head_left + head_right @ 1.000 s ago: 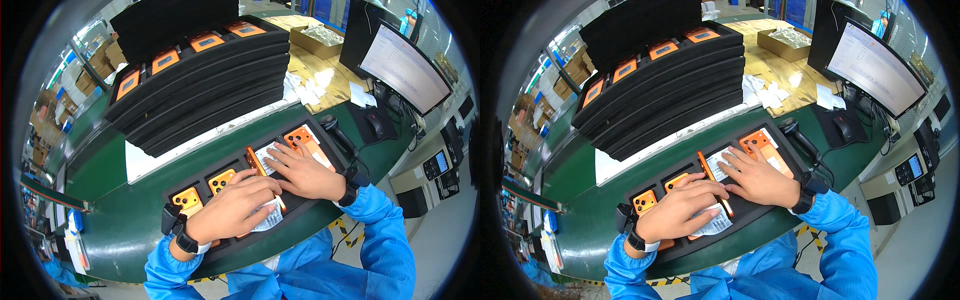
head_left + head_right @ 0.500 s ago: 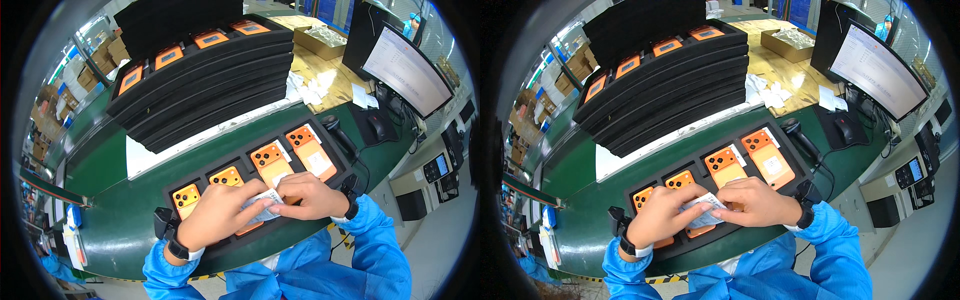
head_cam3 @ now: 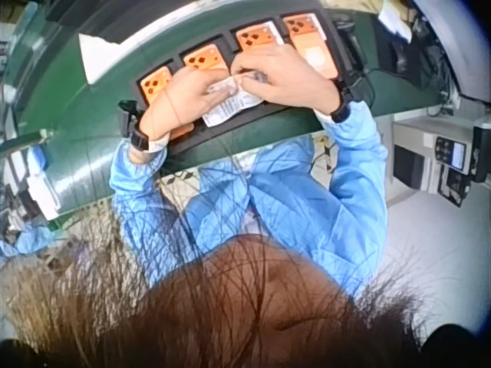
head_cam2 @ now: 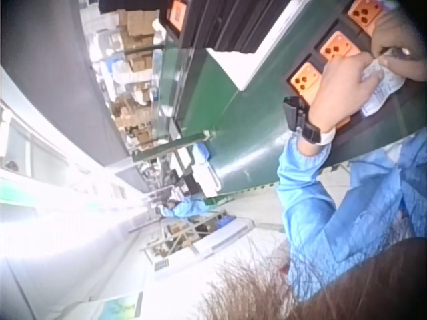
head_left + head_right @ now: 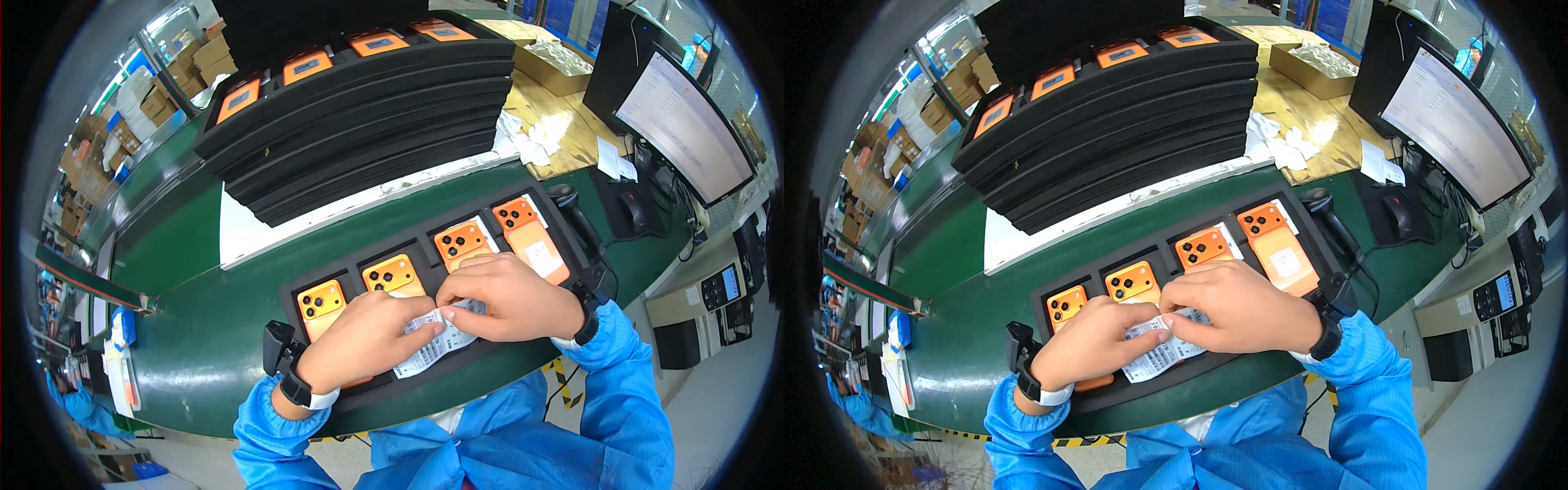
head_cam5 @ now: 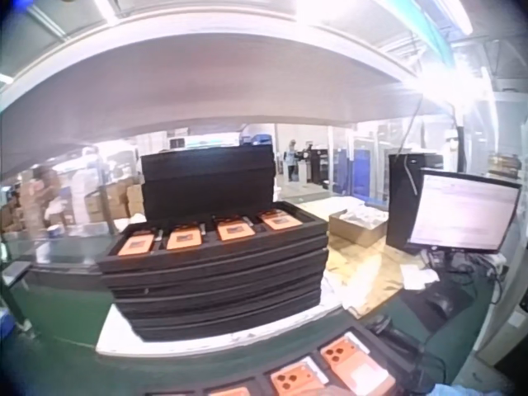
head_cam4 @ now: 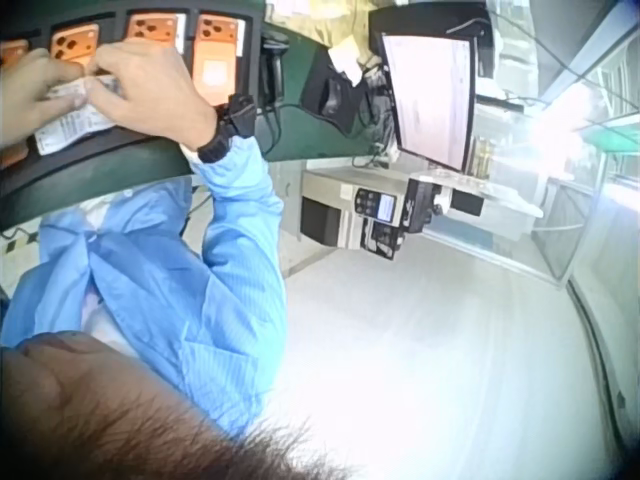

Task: The recorder is printing labels, scanning mobile phones, and applying labels to the back of the phones on an assembly line.

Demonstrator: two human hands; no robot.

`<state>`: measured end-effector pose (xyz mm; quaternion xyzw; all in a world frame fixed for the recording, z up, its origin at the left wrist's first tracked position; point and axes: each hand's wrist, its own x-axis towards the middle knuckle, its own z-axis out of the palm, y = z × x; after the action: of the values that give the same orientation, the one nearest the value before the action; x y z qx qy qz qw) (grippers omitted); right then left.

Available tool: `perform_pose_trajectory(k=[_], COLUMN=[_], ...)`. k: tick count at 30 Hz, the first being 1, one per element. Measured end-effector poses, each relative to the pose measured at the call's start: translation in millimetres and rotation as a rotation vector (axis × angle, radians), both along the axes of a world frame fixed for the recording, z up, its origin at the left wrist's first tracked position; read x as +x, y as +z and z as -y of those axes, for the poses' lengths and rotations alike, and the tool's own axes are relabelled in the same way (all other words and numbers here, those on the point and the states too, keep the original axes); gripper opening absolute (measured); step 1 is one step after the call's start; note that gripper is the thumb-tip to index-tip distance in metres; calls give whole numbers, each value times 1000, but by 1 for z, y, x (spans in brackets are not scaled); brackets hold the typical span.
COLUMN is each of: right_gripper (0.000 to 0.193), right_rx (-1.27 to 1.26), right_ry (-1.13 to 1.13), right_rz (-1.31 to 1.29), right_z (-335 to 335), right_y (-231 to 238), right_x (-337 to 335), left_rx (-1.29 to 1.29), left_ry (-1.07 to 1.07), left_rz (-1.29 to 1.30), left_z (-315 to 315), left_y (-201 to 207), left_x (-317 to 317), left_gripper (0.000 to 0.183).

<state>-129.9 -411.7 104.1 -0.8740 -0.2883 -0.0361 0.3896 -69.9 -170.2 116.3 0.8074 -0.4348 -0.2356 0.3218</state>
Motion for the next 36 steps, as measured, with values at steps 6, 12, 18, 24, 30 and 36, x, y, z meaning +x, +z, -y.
perform_pose_trajectory(k=[6, 12, 18, 24, 30, 36], right_gripper=[17, 18, 20, 20, 25, 30], right_rx=[-32, 1, 17, -26, 37, 71], right_ry=[-7, -58, -58, -49, -208, -286], right_rz=[-4, -69, -132, -108, -444, -402], right_z=[-8, -6, -9, -8, 4, 51], right_y=[-2, -6, -6, -6, -9, -23], right_x=[4, 5, 7, 6, 7, -10], left_rx=[13, -30, -22, -18, -9, -131], left_ry=[7, 75, 50, 47, 114, 198], left_rz=[23, -19, -38, 11, 131, 95], left_z=[-1, -7, -10, -8, -9, -23], left_y=[-3, 1, 0, -4, -4, -3], left_x=[0, 1, 1, -2, -4, 9], left_gripper=[31, 31, 30, 29, 27, 23])
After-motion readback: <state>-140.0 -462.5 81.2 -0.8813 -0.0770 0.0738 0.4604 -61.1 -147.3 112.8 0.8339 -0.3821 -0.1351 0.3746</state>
